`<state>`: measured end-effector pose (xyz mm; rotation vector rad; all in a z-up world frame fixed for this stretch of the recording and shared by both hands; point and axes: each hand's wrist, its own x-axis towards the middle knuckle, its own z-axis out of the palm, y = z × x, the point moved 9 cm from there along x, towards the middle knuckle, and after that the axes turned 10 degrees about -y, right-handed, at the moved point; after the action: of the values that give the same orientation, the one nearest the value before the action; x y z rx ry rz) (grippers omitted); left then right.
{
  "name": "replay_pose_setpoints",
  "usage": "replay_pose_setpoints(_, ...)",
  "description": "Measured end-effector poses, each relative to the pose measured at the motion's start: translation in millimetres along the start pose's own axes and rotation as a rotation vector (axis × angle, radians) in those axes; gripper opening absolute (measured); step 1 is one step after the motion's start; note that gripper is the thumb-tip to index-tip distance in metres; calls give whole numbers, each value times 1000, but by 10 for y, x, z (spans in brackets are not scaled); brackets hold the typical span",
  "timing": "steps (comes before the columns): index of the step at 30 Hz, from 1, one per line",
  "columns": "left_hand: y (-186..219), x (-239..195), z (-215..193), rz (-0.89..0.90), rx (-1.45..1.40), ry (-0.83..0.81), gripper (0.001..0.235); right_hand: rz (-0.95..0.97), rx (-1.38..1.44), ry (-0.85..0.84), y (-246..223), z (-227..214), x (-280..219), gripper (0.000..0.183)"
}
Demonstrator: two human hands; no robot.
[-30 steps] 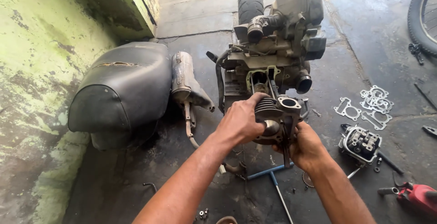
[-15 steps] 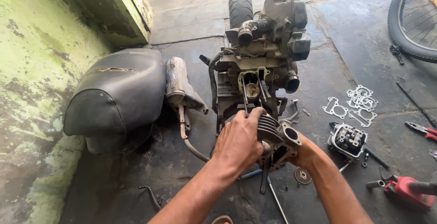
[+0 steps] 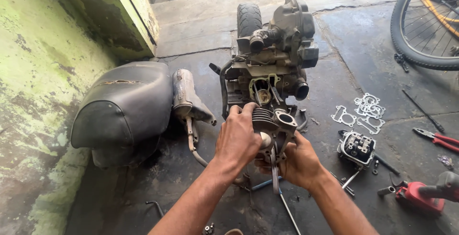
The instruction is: The person disassembles a scooter engine resting on the floor of a repair shop. They remove the cylinder head, peel off and set aside gaskets, detach the cylinder barrel, and work the piston out of the cylinder by hand.
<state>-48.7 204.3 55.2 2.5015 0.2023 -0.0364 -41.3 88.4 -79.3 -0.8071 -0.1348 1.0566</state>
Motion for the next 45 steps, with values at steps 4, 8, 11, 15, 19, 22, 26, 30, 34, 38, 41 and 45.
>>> replay_pose_setpoints(4, -161, 91, 27, -55, -17, 4, 64, -61, 256, -52, 217, -181, 84, 70)
replay_pose_setpoints(8, -242, 120, -57, -95, -56, 13, 64, -108, 362, -195, 155, -32, 105, 63)
replay_pose_setpoints(11, -264, 126, -155, -96, -50, 58, 64, -107, 356, -238, 117, 86, 104, 60)
replay_pose_setpoints(15, -232, 142, -242, -98, -12, 82, 64, -125, 356, -198, 113, 82, 116, 50)
replay_pose_setpoints(19, -335, 246, -235, -137, -4, 110, 64, -95, 178, -105, 123, 186, 143, 51)
replay_pose_setpoints(22, -394, 301, -310, -178, 0, 131, 64, 13, 30, -24, 212, 404, 98, 59)
replay_pose_setpoints(26, -507, 350, -487, -212, 46, 159, 64, 146, -143, -103, 163, 422, -7, 60)
replay_pose_setpoints(30, -737, 355, -678, -292, 14, 236, 66, 305, -489, -220, -3, 138, -170, 44)
replay_pose_setpoints(34, -1004, 308, -848, -369, -20, 309, 66, 358, -486, -419, -73, 12, -352, 38)
replay_pose_setpoints(38, -1147, 322, -860, -373, 29, 378, 64, 415, -497, -389, -57, 411, -370, 47)
replay_pose_setpoints(41, -1223, 312, -835, -413, 15, 376, 65, 516, -678, -167, 80, 331, -247, 59)
replay_pose_setpoints(45, -1113, 266, -813, -421, -2, 339, 64, 487, -751, 109, 196, 94, -44, 68)
